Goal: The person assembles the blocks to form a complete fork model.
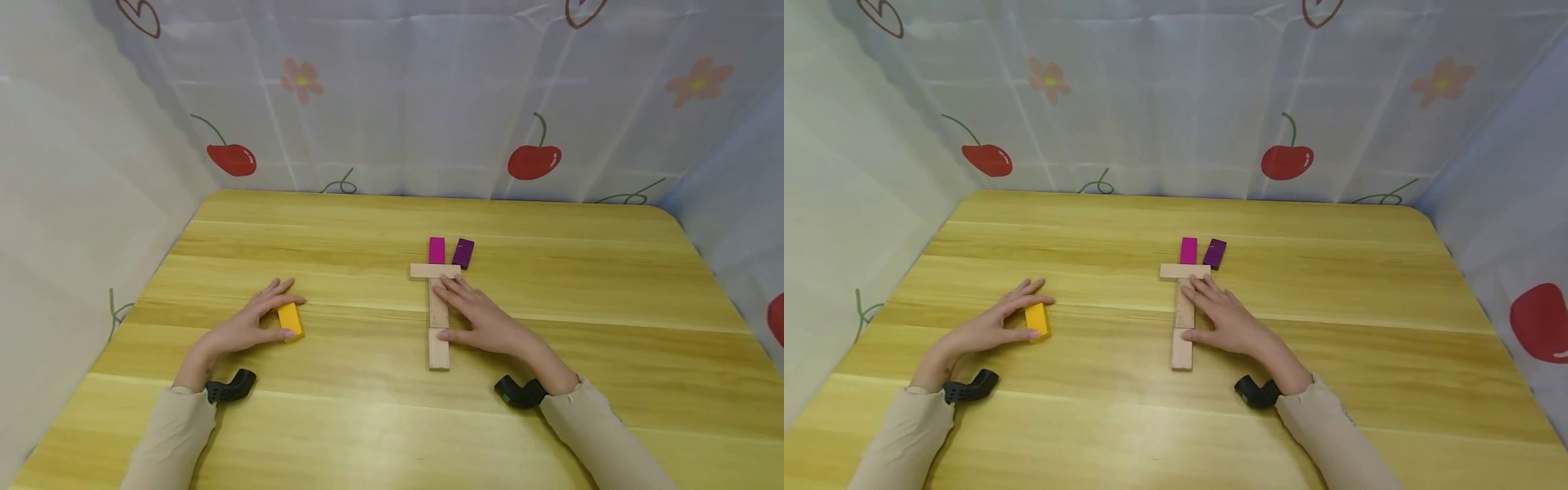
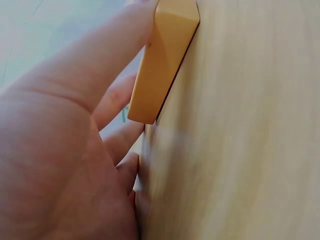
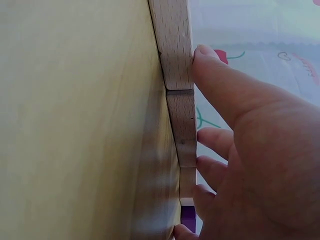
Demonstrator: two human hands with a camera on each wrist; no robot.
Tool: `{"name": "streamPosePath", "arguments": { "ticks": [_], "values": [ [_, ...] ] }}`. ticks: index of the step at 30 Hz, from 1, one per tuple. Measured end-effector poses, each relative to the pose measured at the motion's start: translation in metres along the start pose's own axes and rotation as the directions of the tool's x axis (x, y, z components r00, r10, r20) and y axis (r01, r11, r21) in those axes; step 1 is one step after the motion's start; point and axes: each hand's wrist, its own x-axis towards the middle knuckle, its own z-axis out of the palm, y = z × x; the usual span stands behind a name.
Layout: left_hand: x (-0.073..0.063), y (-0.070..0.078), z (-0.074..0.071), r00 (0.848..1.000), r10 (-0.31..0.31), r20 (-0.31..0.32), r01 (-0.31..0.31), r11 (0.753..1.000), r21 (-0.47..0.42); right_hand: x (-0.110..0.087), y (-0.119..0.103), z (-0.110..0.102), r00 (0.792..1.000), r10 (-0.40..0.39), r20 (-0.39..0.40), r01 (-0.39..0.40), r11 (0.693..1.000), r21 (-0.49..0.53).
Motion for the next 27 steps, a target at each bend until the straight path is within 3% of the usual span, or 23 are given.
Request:
{"name": "streamPosePath", "arguments": {
  "ticks": [12, 15, 21, 27],
  "values": [
    [0.0013, 0.0055, 0.0037, 0.999, 0.033, 0.02, -0.036, 0.98, 0.195, -0.0006, -0.0004, -0.0005, 1.0, 0.011, 0.003, -0.011, 1.0, -0.004],
    [0.0003, 0.0037, 0.004, 1.0, 0.027, -0.001, -0.027, 0.986, 0.166, -0.0006, -0.0006, 0.0001, 1.0, 0.009, 0.001, -0.009, 1.0, -0.004],
    [-0.001, 0.0029, 0.0028, 0.998, -0.023, -0.06, 0.024, 1.0, 0.019, -0.0001, 0.0002, 0.0001, 1.0, 0.011, 0.006, -0.011, 1.0, -0.009],
    [-0.0011, 0.0022, 0.0019, 0.994, -0.055, -0.098, 0.054, 0.998, -0.019, -0.0004, 0.0013, 0.0001, 1.0, 0.007, 0.002, -0.007, 1.0, -0.009]
  ]
}}
